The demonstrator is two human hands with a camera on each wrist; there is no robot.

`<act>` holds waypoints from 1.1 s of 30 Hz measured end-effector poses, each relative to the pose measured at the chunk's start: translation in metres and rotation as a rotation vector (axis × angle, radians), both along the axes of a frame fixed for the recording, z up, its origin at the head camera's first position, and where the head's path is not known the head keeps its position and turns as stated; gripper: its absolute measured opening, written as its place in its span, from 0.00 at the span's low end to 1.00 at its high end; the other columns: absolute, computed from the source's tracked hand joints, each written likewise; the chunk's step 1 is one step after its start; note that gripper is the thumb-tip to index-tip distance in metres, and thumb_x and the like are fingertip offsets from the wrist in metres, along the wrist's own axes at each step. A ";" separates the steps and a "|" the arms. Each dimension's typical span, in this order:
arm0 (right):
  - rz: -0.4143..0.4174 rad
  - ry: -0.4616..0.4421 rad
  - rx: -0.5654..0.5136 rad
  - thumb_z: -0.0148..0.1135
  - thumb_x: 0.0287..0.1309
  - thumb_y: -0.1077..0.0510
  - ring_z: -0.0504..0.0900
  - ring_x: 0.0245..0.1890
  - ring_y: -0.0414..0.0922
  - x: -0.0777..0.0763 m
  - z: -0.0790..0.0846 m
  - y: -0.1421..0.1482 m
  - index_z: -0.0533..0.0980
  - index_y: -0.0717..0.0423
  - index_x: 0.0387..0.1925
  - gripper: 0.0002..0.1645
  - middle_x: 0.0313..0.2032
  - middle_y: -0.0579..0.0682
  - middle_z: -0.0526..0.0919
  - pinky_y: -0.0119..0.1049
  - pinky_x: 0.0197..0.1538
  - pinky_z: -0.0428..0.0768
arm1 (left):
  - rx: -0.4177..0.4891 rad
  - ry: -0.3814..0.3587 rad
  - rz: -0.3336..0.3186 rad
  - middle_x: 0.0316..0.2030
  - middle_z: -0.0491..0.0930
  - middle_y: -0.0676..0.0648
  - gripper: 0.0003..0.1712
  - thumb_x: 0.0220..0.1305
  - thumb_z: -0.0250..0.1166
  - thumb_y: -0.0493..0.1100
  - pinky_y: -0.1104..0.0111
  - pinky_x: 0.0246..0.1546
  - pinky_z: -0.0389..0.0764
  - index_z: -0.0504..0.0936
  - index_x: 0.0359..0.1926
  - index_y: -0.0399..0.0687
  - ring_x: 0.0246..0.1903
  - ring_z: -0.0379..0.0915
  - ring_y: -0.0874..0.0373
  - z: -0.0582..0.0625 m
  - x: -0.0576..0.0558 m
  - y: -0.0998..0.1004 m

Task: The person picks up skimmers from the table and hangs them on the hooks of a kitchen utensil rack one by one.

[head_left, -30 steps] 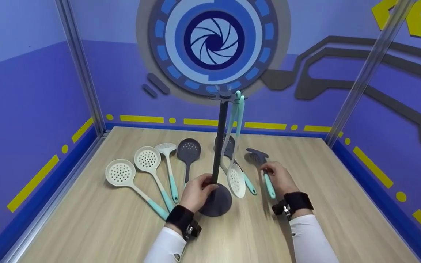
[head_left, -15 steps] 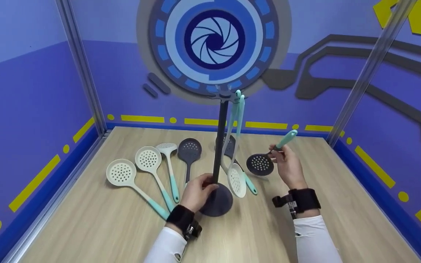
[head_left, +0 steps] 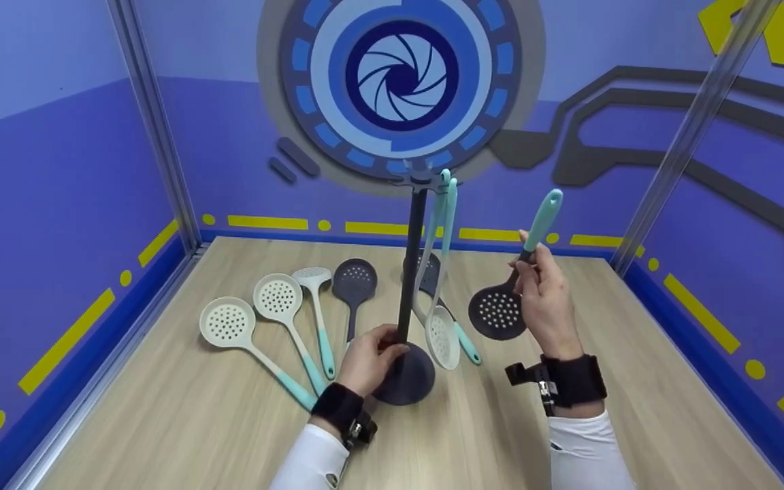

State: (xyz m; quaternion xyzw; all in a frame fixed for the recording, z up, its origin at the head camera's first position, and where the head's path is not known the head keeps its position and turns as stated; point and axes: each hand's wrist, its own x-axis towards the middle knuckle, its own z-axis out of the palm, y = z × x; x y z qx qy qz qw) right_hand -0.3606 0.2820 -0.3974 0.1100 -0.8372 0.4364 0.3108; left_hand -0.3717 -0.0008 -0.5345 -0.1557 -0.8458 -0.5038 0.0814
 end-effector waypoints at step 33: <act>-0.095 0.345 0.278 0.54 0.71 0.61 0.68 0.38 0.47 0.029 0.020 -0.027 0.59 0.58 0.74 0.33 0.34 0.56 0.75 0.35 0.46 0.65 | -0.048 0.028 -0.021 0.42 0.87 0.54 0.13 0.68 0.65 0.44 0.68 0.46 0.83 0.83 0.52 0.54 0.44 0.83 0.61 0.001 0.002 0.001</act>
